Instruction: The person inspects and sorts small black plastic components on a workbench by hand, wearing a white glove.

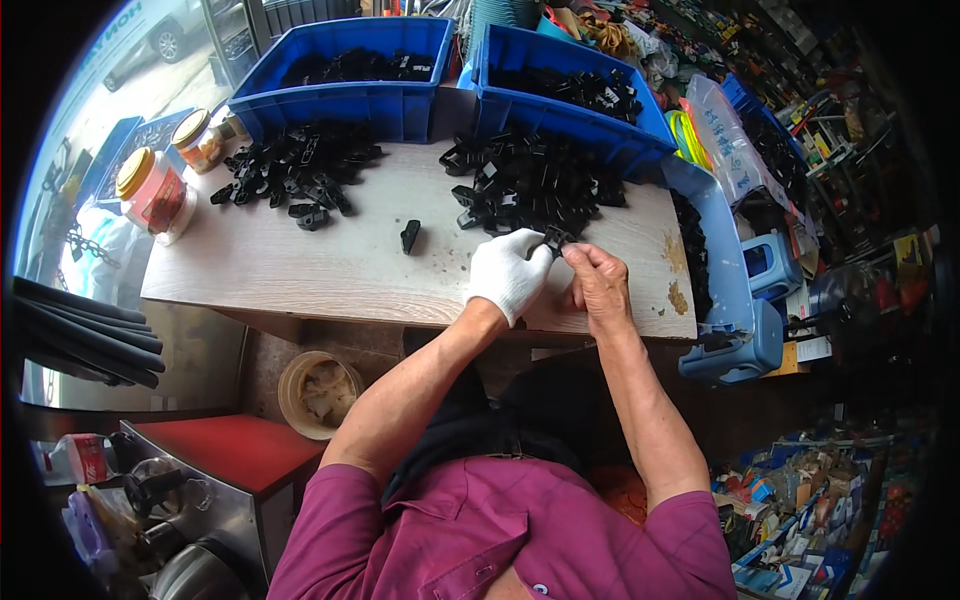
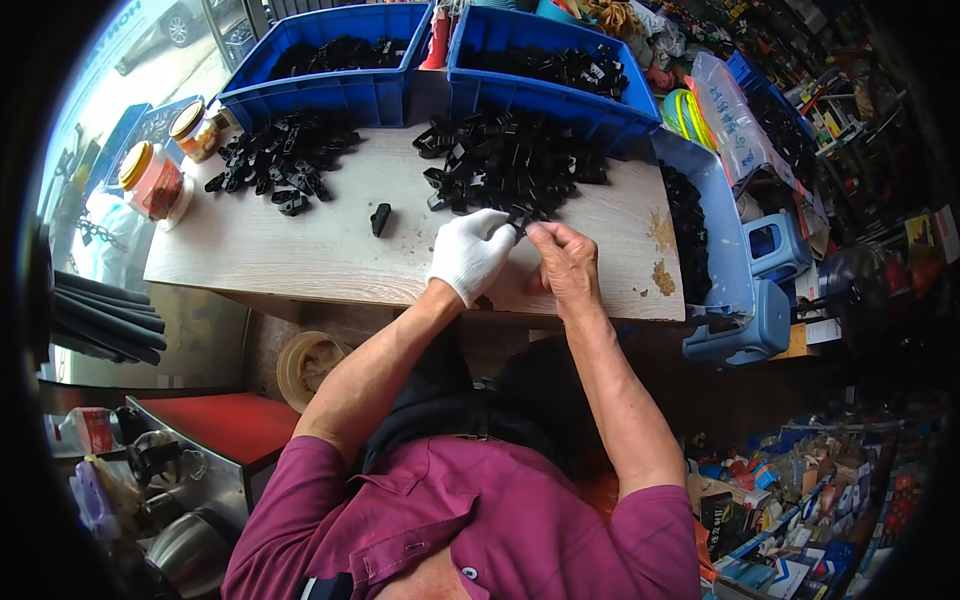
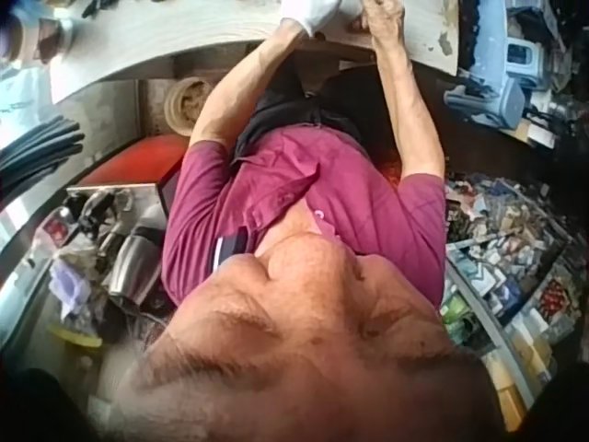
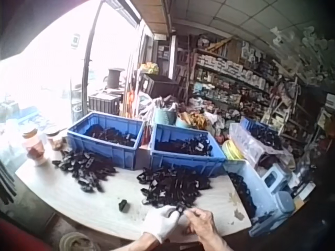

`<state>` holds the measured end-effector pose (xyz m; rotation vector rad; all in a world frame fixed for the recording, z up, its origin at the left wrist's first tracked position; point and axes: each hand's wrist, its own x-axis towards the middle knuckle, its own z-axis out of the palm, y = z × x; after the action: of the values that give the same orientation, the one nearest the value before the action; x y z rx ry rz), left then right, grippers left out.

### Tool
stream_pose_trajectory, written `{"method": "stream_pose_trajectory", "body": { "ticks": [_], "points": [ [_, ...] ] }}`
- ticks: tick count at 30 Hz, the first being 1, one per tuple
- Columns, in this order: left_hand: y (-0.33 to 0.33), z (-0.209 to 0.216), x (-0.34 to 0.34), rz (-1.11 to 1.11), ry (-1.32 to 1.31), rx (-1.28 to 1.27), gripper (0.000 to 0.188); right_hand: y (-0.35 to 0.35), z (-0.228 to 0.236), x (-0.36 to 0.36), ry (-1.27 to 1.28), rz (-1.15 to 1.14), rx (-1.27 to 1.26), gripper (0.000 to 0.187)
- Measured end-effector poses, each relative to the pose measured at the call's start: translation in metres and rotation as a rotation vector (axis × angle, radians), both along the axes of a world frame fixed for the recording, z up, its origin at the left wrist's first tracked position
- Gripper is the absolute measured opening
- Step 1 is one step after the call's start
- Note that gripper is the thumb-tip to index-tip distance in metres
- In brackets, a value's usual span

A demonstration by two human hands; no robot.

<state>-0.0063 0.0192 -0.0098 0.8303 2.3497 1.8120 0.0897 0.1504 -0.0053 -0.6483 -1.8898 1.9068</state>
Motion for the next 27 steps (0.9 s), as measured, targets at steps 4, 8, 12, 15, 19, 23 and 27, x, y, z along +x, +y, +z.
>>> {"method": "stream_pose_trajectory", "body": {
  "ticks": [4, 8, 12, 15, 19, 23, 27],
  "points": [
    [0.003, 0.0, 0.006, 0.063, -0.022, -0.052, 0.023, -0.012, 0.004, -0.003, 0.006, 0.017, 0.042, 0.034],
    [0.001, -0.005, 0.012, 0.074, -0.007, -0.071, 0.028, -0.019, 0.007, -0.004, -0.029, -0.005, 0.066, 0.035],
    [-0.003, -0.001, 0.017, 0.066, -0.008, -0.099, 0.04, -0.014, -0.001, -0.003, -0.06, 0.054, 0.08, 0.036],
    [-0.004, 0.0, 0.018, 0.041, -0.021, -0.098, 0.045, -0.014, -0.017, -0.011, 0.084, -0.004, 0.147, 0.034],
    [-0.008, -0.004, 0.008, -0.018, -0.032, -0.093, 0.045, -0.01, -0.016, -0.013, 0.0, 0.058, 0.181, 0.028],
    [-0.015, -0.002, 0.001, -0.02, -0.087, -0.072, 0.036, -0.015, -0.008, -0.014, -0.071, 0.039, 0.163, 0.029],
    [-0.012, -0.005, 0.007, 0.022, -0.104, 0.044, 0.026, -0.013, -0.013, -0.017, -0.124, 0.049, 0.321, 0.028]
  ]
}}
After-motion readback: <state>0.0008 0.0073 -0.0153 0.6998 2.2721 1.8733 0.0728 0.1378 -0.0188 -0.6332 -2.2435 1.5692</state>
